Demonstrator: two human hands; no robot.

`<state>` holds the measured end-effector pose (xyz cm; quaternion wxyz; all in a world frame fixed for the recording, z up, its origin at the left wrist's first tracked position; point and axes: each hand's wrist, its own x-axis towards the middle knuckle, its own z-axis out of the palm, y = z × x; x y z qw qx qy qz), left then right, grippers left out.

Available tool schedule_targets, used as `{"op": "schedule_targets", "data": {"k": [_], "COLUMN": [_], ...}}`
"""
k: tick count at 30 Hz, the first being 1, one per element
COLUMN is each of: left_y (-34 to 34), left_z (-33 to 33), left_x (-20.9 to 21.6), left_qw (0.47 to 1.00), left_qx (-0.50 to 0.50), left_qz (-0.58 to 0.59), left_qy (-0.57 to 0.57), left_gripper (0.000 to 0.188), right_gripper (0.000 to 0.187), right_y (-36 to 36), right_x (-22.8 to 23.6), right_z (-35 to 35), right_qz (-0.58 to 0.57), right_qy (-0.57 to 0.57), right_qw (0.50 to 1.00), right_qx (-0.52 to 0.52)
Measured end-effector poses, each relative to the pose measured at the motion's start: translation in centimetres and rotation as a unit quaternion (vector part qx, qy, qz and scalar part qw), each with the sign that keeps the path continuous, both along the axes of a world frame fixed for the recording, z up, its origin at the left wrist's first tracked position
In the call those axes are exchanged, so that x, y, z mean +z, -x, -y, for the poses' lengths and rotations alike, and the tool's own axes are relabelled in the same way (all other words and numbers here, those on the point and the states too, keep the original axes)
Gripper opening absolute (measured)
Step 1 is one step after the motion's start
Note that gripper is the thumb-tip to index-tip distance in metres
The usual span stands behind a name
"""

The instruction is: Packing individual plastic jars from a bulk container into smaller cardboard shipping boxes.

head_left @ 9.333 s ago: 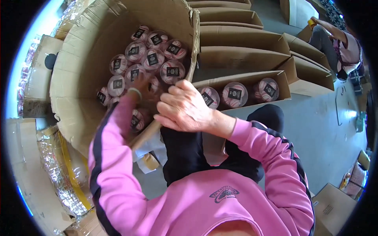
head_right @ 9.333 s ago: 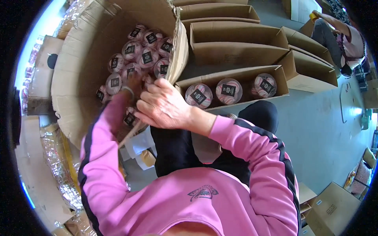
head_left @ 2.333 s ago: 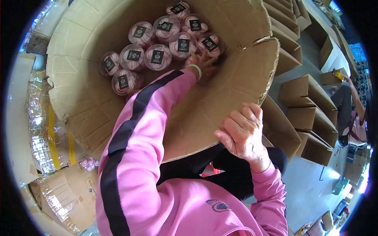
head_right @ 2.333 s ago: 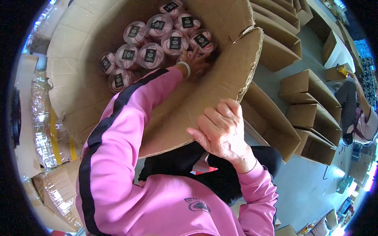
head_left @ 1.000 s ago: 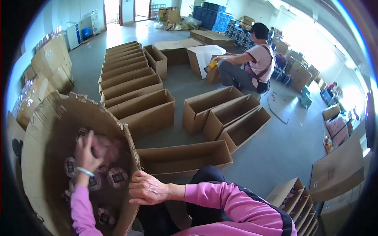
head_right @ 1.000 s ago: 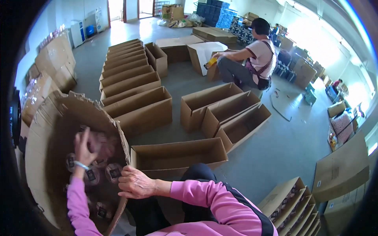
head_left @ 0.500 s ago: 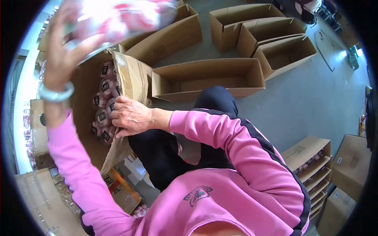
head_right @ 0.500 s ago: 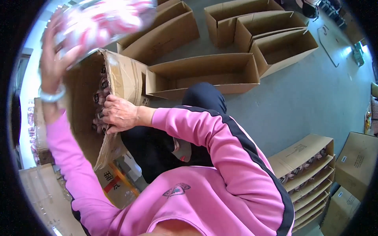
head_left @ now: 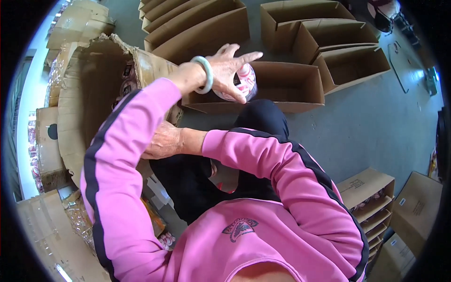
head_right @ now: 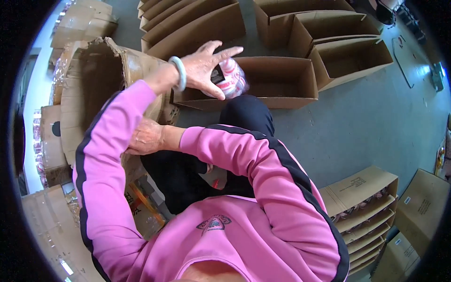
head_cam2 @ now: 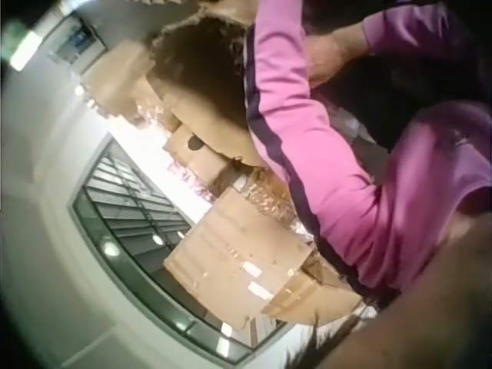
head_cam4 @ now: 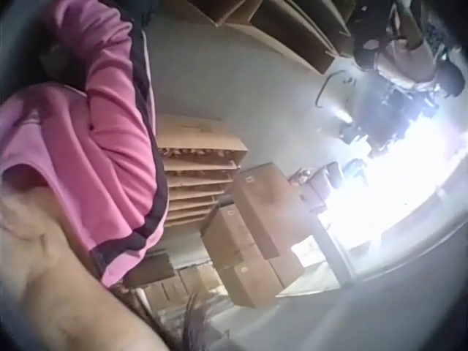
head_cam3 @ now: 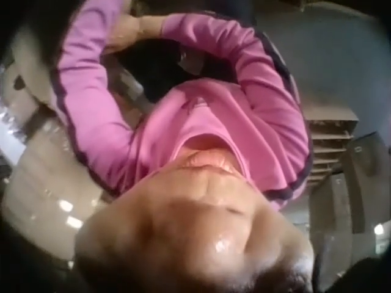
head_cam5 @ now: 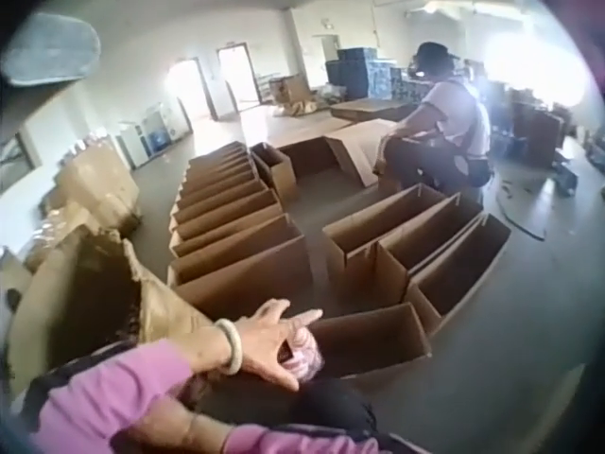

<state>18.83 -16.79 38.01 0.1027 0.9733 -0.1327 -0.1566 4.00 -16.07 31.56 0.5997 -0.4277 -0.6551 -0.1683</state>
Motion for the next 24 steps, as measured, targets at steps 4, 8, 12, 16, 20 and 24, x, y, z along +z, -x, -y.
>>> {"op": "schedule_targets", "data": {"k": [4, 8, 12, 16, 20, 24], "left_y": [2.2, 7.6, 13.5, 19.2, 17.6, 17.4], "left_z": [-5.7, -14.6, -22.0, -24.4, -16.3, -13.7], "left_x": [6.9, 10.3, 4.0, -5.9, -12.7, -17.9], "left_qw": [0.964, 0.817, 0.849, 0.954, 0.957, 0.955], "left_qx": [-0.061, 0.027, 0.346, 0.260, 0.152, 0.102], "left_qz": [0.212, 0.405, 0.398, 0.102, -0.123, -0.086], "left_qy": [0.147, 0.409, -0.030, -0.112, -0.215, -0.264], "left_gripper": [0.085, 0.034, 0.017, 0.084, 0.123, 0.118], "right_gripper": [0.031, 0.031, 0.031, 0.039, 0.042, 0.043], "right_y": [-1.6, -2.5, -5.4, -5.8, -6.3, -6.2], "right_x": [3.0, 4.0, 3.4, 4.7, 4.8, 5.6], "right_z": [2.9, 6.6, 11.6, 14.4, 15.2, 14.8], "right_qz": [0.136, 0.132, 0.129, 0.144, 0.163, 0.165], "right_qy": [0.147, 0.180, 0.215, 0.223, 0.243, 0.245], "right_qw": [0.980, 0.975, 0.968, 0.963, 0.956, 0.955], "right_qx": [0.014, 0.024, 0.027, 0.041, 0.028, 0.025]}}
